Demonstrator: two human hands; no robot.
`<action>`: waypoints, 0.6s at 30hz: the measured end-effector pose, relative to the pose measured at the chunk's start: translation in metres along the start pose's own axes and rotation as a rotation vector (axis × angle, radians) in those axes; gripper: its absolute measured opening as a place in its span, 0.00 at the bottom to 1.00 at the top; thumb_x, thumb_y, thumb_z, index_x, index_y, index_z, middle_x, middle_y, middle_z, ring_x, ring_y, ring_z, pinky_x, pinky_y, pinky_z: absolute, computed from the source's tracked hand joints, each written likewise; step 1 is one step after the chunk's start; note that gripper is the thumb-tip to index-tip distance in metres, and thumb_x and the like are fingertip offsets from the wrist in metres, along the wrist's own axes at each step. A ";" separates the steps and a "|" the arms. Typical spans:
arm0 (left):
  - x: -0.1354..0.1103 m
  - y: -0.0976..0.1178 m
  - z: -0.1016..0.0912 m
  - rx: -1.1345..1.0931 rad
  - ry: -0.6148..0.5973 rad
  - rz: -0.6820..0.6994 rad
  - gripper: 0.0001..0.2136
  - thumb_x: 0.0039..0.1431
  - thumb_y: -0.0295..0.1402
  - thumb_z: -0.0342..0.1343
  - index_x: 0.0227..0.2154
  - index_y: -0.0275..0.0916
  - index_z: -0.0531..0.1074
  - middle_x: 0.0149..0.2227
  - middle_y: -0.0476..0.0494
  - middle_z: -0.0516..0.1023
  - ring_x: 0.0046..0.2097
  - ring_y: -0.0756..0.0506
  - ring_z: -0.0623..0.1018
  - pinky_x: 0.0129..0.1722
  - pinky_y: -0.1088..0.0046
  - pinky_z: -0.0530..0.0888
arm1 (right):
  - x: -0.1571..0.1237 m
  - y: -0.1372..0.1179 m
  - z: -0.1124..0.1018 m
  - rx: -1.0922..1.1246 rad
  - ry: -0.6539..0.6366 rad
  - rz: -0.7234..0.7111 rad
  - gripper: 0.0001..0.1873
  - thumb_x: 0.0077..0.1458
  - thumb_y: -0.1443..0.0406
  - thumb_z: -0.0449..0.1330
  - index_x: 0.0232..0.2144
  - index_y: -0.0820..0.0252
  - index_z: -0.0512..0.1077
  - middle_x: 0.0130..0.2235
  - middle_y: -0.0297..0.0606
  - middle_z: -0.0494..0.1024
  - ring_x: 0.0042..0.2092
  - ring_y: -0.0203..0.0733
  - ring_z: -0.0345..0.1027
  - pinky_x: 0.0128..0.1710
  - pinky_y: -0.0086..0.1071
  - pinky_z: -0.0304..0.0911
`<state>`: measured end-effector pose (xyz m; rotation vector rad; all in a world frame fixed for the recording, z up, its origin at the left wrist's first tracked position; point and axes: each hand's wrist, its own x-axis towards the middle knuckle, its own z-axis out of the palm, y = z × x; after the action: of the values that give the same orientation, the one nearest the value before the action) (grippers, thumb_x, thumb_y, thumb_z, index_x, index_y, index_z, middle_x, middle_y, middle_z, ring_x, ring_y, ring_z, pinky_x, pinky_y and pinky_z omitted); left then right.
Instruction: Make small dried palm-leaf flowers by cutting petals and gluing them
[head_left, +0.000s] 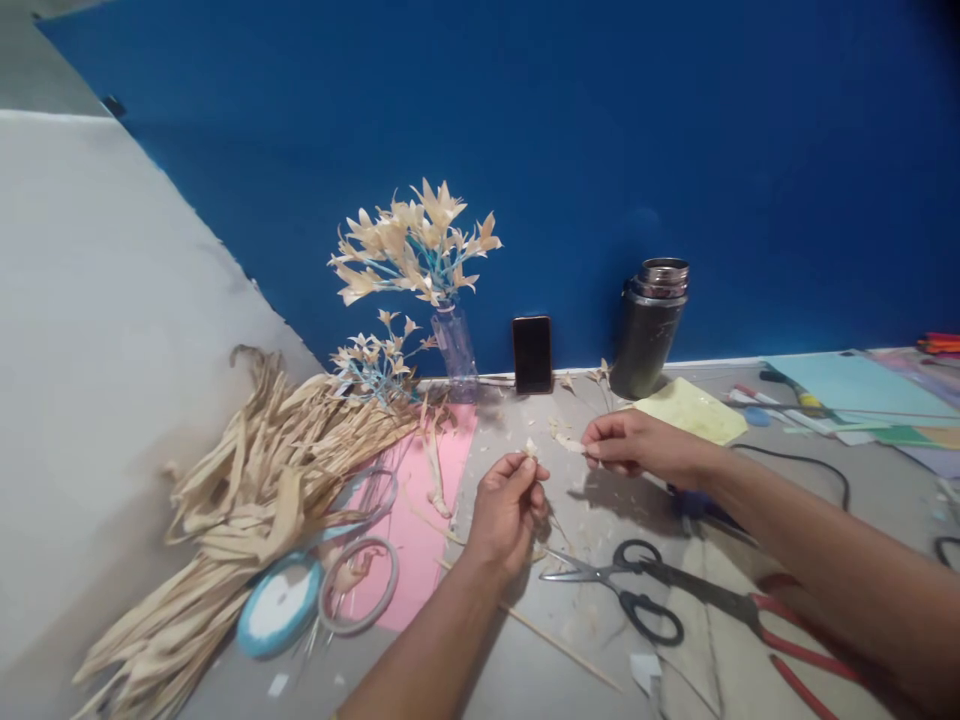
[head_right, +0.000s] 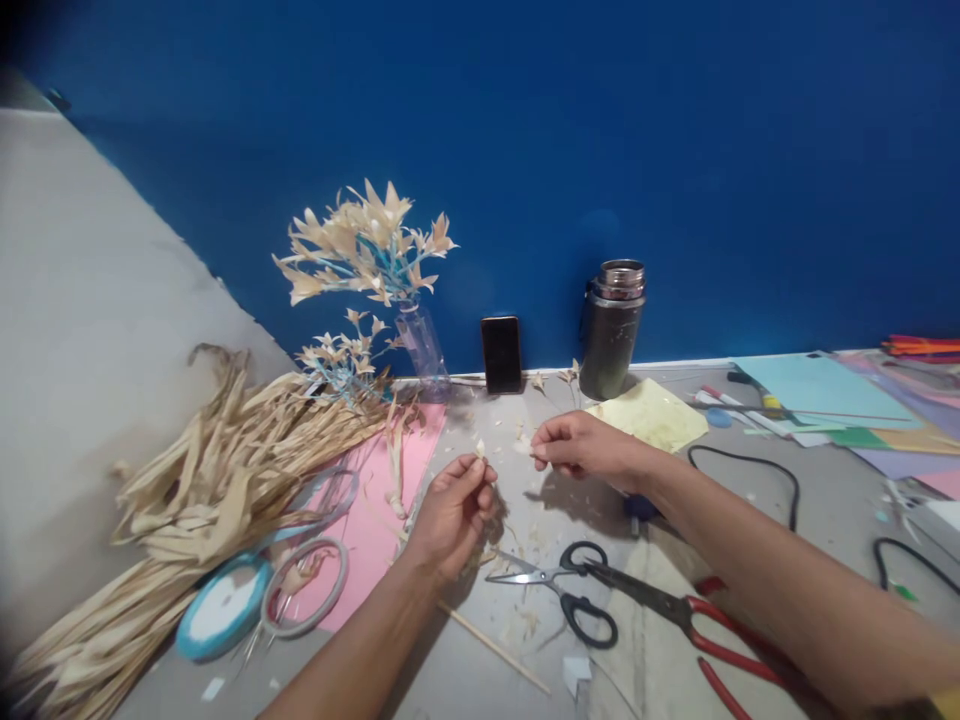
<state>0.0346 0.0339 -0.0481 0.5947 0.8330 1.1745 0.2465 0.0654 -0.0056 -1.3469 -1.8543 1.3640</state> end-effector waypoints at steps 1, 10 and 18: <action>-0.002 0.001 0.002 -0.013 -0.013 -0.010 0.20 0.41 0.38 0.74 0.29 0.37 0.68 0.27 0.50 0.75 0.21 0.57 0.67 0.19 0.82 0.62 | -0.012 -0.004 0.004 0.108 -0.002 0.012 0.12 0.55 0.56 0.61 0.30 0.61 0.72 0.32 0.37 0.78 0.24 0.30 0.60 0.23 0.26 0.53; -0.030 0.001 0.030 -0.071 -0.089 -0.090 0.19 0.42 0.35 0.74 0.30 0.36 0.68 0.32 0.48 0.77 0.24 0.56 0.69 0.20 0.81 0.63 | -0.059 -0.002 0.042 0.361 0.243 0.014 0.17 0.49 0.52 0.67 0.31 0.60 0.74 0.24 0.29 0.69 0.23 0.30 0.54 0.22 0.27 0.48; -0.033 -0.019 0.051 -0.097 -0.066 -0.044 0.19 0.41 0.35 0.74 0.30 0.36 0.71 0.28 0.49 0.74 0.26 0.55 0.70 0.22 0.82 0.64 | -0.055 0.011 0.060 0.560 0.403 -0.028 0.20 0.44 0.50 0.70 0.28 0.59 0.73 0.20 0.26 0.65 0.21 0.30 0.51 0.21 0.27 0.45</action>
<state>0.0819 -0.0020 -0.0249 0.5300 0.7259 1.1423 0.2256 -0.0104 -0.0296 -1.1783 -1.1139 1.3401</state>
